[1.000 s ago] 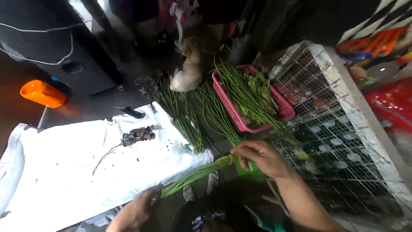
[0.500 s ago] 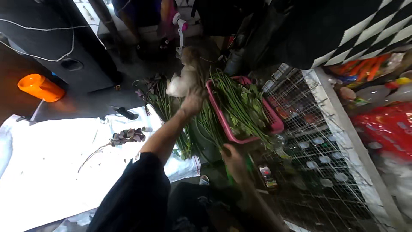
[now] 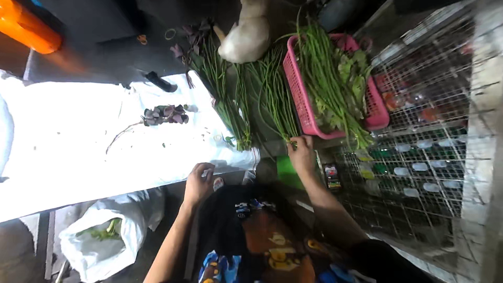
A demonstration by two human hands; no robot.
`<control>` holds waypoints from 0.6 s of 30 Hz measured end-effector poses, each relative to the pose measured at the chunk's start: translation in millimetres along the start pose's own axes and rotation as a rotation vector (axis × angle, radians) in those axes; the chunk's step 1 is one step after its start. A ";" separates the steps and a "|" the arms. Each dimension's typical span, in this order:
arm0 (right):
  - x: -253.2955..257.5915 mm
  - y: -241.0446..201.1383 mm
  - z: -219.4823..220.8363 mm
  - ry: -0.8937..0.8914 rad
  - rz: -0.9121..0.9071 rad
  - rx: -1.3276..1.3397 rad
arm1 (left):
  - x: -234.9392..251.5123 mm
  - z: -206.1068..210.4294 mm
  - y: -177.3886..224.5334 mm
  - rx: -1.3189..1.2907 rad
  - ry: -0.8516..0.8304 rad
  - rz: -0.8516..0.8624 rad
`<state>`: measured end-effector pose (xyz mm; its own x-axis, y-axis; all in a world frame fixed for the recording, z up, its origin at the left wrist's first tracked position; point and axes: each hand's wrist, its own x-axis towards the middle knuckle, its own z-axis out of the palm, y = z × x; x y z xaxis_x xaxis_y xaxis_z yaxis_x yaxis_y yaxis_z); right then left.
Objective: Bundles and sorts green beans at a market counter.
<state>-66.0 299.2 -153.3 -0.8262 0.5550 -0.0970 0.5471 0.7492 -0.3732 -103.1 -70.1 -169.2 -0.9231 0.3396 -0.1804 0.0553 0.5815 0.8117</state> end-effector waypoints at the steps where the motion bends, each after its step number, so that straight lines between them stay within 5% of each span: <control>1: -0.4 -4.7 -3.1 -0.021 0.025 -0.021 | -10.6 0.6 -8.3 -0.008 0.006 -0.032; 7: -24.0 -67.7 -23.5 -0.046 -0.116 0.079 | -27.8 12.4 -20.1 -0.095 -0.091 -0.038; 10: -8.8 -96.4 9.7 -0.315 0.030 0.227 | -13.5 16.3 -14.2 -0.109 -0.208 0.011; 13: 3.4 -98.8 51.1 -0.403 0.199 0.360 | -2.9 10.5 1.8 -0.101 -0.358 0.068; 18: -5.1 -105.6 22.2 -0.398 0.244 0.524 | -0.2 -9.9 9.3 -0.215 -0.367 0.053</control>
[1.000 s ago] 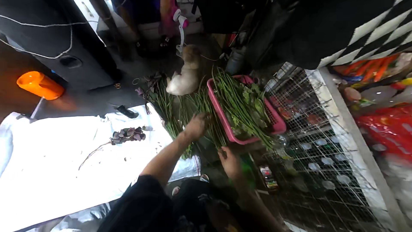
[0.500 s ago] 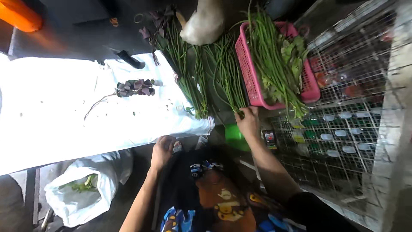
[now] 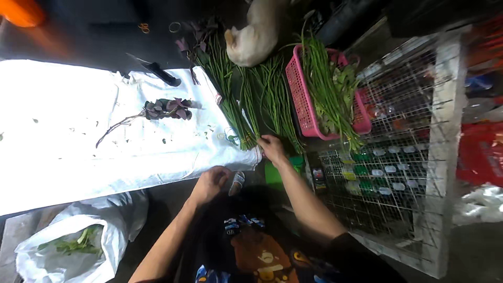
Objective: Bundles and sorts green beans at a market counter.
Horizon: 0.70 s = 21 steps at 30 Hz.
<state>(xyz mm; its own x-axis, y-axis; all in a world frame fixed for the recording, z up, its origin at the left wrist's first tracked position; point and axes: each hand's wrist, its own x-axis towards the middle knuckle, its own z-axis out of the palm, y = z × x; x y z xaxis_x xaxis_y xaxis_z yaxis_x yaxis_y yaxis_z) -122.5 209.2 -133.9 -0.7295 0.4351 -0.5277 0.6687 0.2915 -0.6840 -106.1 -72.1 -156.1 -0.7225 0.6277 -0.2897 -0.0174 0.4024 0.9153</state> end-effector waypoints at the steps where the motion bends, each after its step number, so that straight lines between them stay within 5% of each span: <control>1: -7.1 -3.7 -8.4 -0.006 -0.023 0.131 | -0.1 0.5 -2.6 -0.071 0.034 -0.034; 4: -30.4 -20.8 -28.3 -0.071 -0.011 0.636 | 6.3 8.8 -0.9 -0.294 0.098 -0.090; 7: -47.2 -17.2 -32.0 -0.198 0.023 0.832 | 13.8 19.1 14.7 -0.413 0.040 -0.093; 16: -73.9 70.6 -53.7 -0.592 -0.071 0.723 | 42.0 51.4 72.7 -0.643 -0.194 -0.306; 21: -49.9 63.6 -72.7 -0.636 -0.272 0.249 | 68.1 97.2 96.0 -0.737 -0.090 -0.335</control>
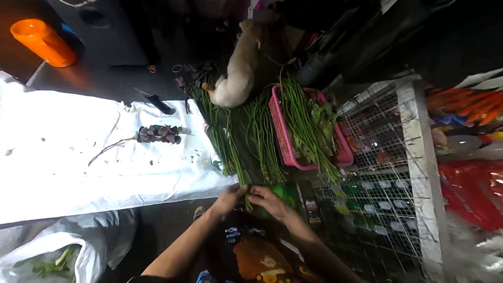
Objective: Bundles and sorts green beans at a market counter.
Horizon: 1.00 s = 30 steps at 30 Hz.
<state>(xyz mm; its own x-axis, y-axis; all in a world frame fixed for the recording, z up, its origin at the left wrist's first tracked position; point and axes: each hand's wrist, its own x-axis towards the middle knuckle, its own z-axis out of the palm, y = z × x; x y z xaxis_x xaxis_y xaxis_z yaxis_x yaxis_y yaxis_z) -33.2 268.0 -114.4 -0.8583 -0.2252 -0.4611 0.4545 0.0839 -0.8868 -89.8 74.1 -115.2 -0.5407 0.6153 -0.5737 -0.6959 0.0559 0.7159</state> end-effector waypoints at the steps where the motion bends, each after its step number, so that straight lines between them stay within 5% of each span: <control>1: 2.8 -2.6 -1.8 0.004 0.017 -0.096 | 6.7 4.2 -2.6 0.001 0.032 0.007; 7: -21.1 4.4 -22.1 -0.090 -0.020 -0.323 | -7.3 13.9 -11.7 0.127 -0.037 0.037; 15: -34.2 9.3 -15.2 0.220 -0.435 -0.556 | -16.9 31.5 -26.5 -0.300 0.029 -0.001; 30: -42.8 1.9 -31.3 0.038 -0.577 -1.013 | -8.6 52.9 -36.2 -0.107 0.239 -0.053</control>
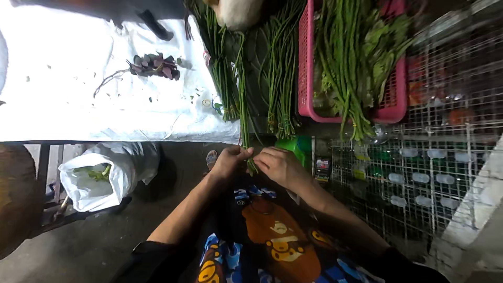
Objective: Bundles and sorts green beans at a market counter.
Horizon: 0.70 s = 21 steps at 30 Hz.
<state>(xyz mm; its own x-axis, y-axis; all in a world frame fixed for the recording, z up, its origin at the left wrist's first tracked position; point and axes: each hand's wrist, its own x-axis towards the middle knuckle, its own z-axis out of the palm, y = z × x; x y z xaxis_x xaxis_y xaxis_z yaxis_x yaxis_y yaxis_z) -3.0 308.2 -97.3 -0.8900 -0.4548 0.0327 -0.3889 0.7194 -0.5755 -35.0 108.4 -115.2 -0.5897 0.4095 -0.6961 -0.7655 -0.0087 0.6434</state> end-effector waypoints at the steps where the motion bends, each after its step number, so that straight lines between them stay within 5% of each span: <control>1: 0.5 -0.5 -0.2 -0.033 0.024 -0.010 | 1.4 0.6 -2.1 0.012 0.003 0.003; 6: 8.5 7.4 7.7 -0.047 0.098 0.232 | 1.4 -2.9 0.1 0.023 -0.028 0.018; 14: 21.3 4.3 21.2 0.047 -0.048 1.354 | -6.3 -13.4 41.8 -0.092 -0.008 0.040; 17: 21.3 -2.6 20.5 0.037 -0.041 1.291 | -4.0 -24.1 51.9 -0.250 0.075 0.080; 21: 28.1 -24.0 26.8 -0.102 0.160 0.662 | 0.3 -43.8 57.1 -0.328 0.153 0.160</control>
<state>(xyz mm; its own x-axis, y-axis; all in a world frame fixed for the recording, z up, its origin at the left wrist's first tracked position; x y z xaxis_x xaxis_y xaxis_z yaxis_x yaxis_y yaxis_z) -12.3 264.1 -104.5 -0.8850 -0.4399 -0.1525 0.0020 0.3240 -0.9460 -90.2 68.1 -92.6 -0.7206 0.2394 -0.6507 -0.6881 -0.3623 0.6287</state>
